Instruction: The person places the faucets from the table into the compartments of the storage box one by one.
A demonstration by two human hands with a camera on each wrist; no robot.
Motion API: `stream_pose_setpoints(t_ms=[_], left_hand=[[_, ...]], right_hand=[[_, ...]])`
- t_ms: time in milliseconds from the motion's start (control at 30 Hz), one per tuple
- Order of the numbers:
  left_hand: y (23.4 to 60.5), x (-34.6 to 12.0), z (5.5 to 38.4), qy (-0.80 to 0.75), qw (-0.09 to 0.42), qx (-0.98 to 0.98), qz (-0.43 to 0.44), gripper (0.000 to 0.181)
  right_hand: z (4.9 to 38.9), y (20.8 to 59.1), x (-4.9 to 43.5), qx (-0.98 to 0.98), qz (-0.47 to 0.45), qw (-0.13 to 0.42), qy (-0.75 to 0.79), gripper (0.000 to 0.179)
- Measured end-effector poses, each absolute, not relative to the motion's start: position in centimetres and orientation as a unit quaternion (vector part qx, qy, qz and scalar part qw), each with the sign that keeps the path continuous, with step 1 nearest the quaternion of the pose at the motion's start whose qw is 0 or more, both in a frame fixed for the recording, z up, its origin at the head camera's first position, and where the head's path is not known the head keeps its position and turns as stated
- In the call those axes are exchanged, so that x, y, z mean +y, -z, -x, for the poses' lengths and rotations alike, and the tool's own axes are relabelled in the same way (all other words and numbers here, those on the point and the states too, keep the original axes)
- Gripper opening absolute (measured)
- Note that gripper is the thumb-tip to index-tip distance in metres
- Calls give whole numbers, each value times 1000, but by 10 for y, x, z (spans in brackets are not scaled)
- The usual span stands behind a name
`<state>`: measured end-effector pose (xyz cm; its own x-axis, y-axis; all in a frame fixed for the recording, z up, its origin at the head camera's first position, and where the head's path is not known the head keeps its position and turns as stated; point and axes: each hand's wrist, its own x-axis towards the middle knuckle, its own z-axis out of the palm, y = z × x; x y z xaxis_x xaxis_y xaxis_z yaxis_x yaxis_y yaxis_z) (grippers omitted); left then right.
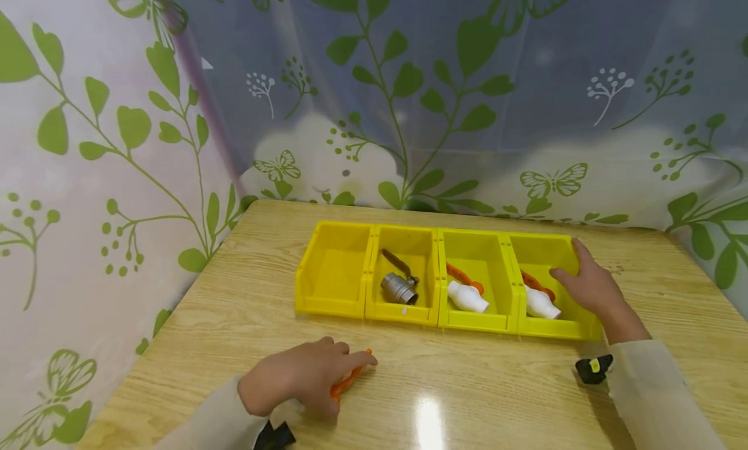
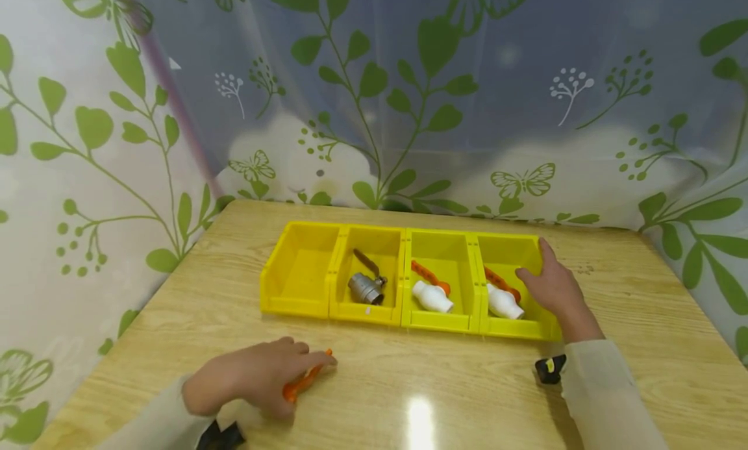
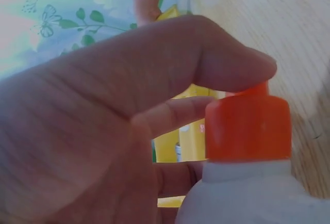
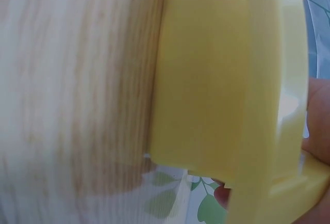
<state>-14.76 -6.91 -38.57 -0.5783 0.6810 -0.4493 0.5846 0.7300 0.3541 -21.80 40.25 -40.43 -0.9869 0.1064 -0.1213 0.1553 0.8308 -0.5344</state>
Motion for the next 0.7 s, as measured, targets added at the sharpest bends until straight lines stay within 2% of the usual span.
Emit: stream_pose_setpoints(t_ms=[200,500,700], left_hand=[[382,-70,150,-93,286,882,-364,91],[377,-71,152,-109,252,881,-385,90],[375,-72,155,-114,249,882,-382,89]], right_hand=[[219,406,403,955,-69,40,286,87],[219,409,404,953,-70,39,293,87],[219,409,404,953,-73,37,293,87]])
